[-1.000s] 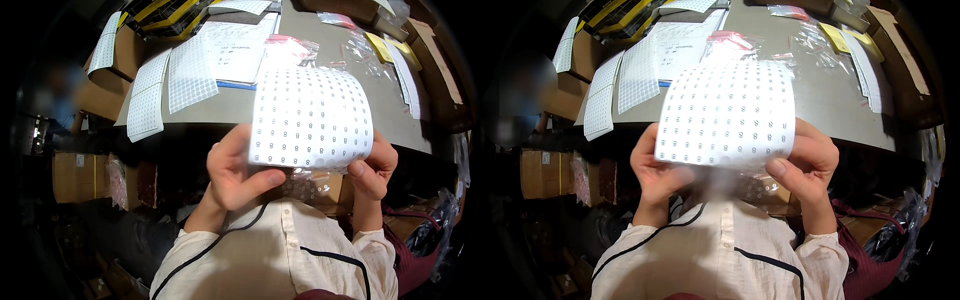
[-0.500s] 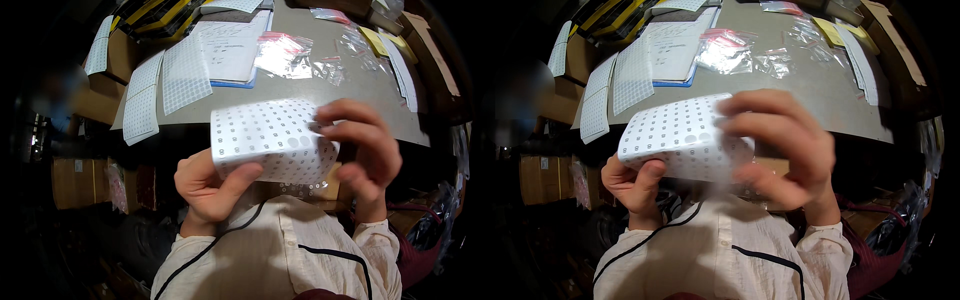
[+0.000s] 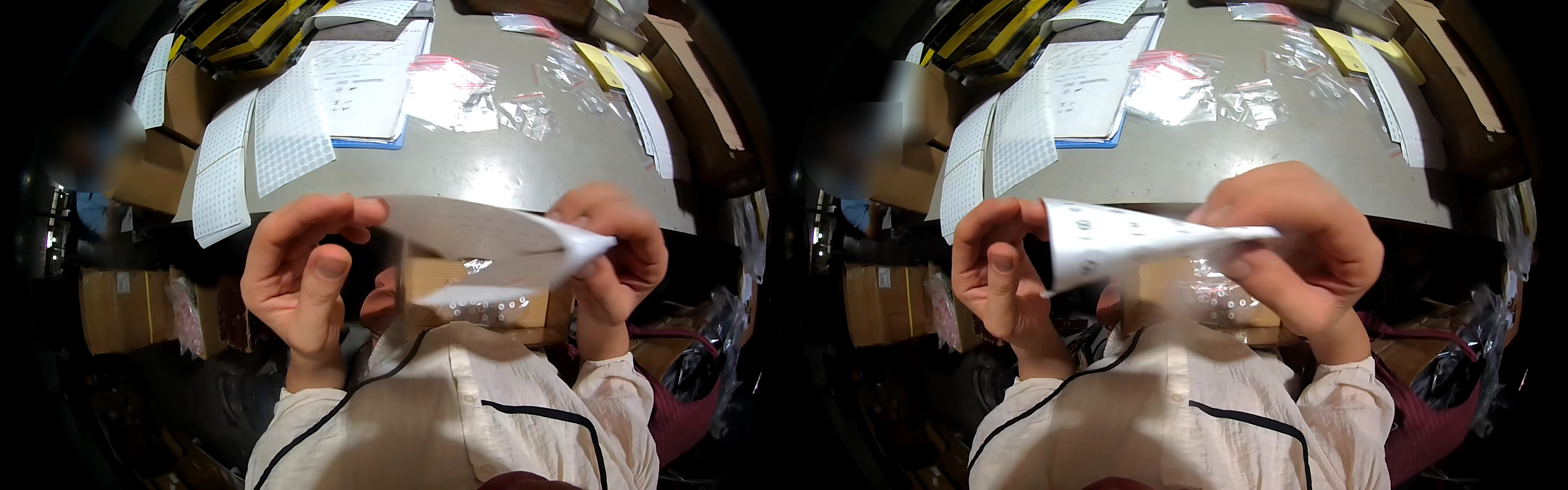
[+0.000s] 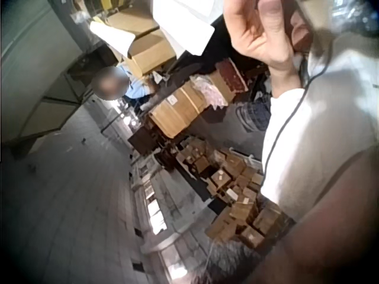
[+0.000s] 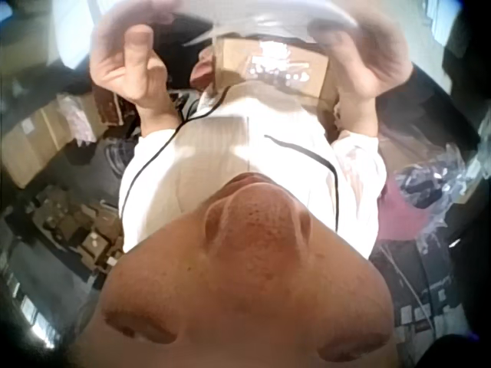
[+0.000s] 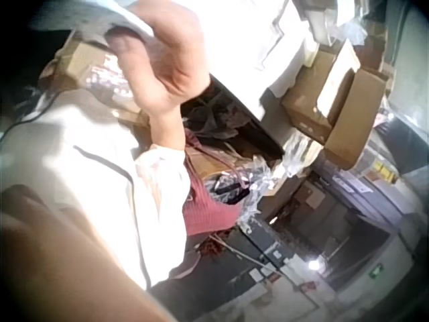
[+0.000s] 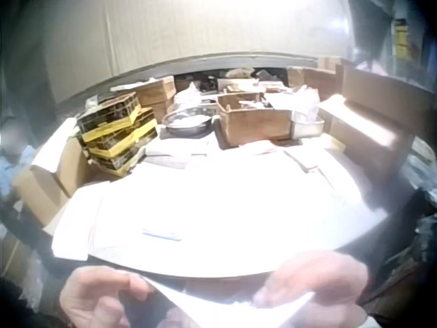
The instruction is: The person peels small circular stickers from a sheet and places them into a clear plastic bag. They repeatedly handle the sticker sheet, peel off individual stickers, and deposit them into the bag on the table.
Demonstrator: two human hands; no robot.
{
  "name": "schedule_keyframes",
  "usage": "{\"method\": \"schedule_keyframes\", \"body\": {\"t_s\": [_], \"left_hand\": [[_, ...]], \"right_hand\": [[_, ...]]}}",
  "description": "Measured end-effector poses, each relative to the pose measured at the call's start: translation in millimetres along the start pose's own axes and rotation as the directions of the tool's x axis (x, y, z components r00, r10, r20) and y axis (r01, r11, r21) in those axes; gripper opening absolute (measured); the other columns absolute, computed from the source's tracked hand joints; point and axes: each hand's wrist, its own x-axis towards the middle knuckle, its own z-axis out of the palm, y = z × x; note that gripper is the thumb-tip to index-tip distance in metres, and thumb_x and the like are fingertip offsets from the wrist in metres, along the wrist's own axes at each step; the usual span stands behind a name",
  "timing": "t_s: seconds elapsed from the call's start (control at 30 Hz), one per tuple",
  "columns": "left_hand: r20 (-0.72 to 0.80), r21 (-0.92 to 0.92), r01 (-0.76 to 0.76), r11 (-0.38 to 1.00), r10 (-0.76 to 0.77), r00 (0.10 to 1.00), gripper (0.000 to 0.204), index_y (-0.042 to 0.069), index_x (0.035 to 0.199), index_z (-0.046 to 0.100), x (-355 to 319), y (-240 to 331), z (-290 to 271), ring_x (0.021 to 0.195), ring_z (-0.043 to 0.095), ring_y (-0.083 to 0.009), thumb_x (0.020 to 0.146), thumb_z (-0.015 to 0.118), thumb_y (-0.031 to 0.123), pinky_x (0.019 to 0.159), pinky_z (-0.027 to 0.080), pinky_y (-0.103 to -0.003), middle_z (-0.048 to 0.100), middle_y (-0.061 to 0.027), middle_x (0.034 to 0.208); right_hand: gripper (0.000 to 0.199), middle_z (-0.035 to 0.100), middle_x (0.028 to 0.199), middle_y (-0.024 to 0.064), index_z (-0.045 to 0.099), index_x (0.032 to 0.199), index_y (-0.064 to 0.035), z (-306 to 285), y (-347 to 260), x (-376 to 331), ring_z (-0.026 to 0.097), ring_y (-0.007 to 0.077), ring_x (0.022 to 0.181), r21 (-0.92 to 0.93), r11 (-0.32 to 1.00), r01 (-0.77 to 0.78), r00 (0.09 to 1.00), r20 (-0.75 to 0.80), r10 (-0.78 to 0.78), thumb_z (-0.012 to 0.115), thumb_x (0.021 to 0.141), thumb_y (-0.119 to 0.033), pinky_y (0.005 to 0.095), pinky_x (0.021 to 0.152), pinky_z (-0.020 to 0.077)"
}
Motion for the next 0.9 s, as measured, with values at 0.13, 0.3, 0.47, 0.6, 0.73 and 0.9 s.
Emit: {"method": "schedule_keyframes", "body": {"t_s": [0.13,0.3,0.47,0.6,0.73,0.9], "left_hand": [[0.018,-0.02,0.138,0.99,-0.137,0.99,0.027,-0.009,0.124,0.062,3.3,0.2,-2.3,0.102,0.07,-0.0177,0.099,0.063,0.002,0.09,0.053,-0.028,0.074,-0.02,0.11],[0.039,0.174,0.241,0.955,-0.251,0.967,0.026,-0.007,0.123,0.064,19.8,-15.5,-9.9,0.106,0.07,-0.0184,0.098,0.061,-0.002,0.094,0.053,-0.029,0.074,-0.0176,0.111],[0.046,0.457,0.15,0.876,-0.192,0.98,0.024,-0.001,0.119,0.069,49.1,-51.4,-39.7,0.104,0.07,-0.0186,0.096,0.063,0.002,0.092,0.053,-0.03,0.075,-0.012,0.111],[0.197,0.889,-0.156,0.43,-0.052,0.979,0.032,0.002,0.125,0.069,105.8,-93.0,-87.7,0.109,0.064,-0.0284,0.096,0.065,0.015,0.093,0.051,-0.037,0.069,-0.0173,0.116],[0.212,0.955,-0.175,0.241,-0.139,0.967,0.035,0.003,0.127,0.068,144.0,-123.2,-115.9,0.11,0.054,-0.0377,0.097,0.061,0.021,0.101,0.044,-0.046,0.063,-0.0223,0.112],[0.308,0.95,-0.288,0.124,-0.211,0.928,0.037,0.005,0.132,0.066,155.3,-137.6,-116.7,0.1,0.053,-0.0351,0.099,0.056,0.018,0.094,0.044,-0.045,0.061,-0.0205,0.104]], "right_hand": [[0.027,0.071,0.102,0.0131,0.068,0.109,0.0066,0.3,-3.3,-1.6,0.065,0.0162,0.091,0.082,0.971,-0.225,0.949,-0.208,0.237,0.075,0.084,0.001,0.0263,0.083,0.05],[0.023,0.07,0.099,0.0035,0.068,0.107,0.0026,-16.8,25.0,12.2,0.062,0.0083,0.092,-0.038,0.826,-0.562,0.818,-0.168,0.55,0.077,0.09,-0.011,0.0217,0.084,0.0464],[0.02,0.068,0.094,0.0009,0.068,0.105,0.0013,-34.7,54.8,15.1,0.06,0.0064,0.089,-0.189,0.769,-0.61,0.792,-0.114,0.6,0.075,0.093,-0.013,0.0211,0.081,0.0453],[0.019,0.066,0.093,-0.0013,0.067,0.103,0.0001,-49.7,69.8,13.6,0.058,0.0057,0.088,-0.212,0.731,-0.649,0.761,-0.149,0.632,0.076,0.092,-0.013,0.021,0.081,0.0436],[0.018,0.065,0.094,-0.0008,0.067,0.103,0.0006,-52.7,69.7,8.9,0.058,0.0064,0.089,-0.178,0.731,-0.659,0.752,-0.172,0.637,0.075,0.091,-0.011,0.0216,0.084,0.0431],[0.018,0.065,0.092,-0.0005,0.067,0.102,0.0012,-54.6,68.4,6.6,0.057,0.0065,0.086,-0.145,0.722,-0.677,0.735,-0.182,0.653,0.074,0.09,-0.01,0.0213,0.081,0.0428]]}}
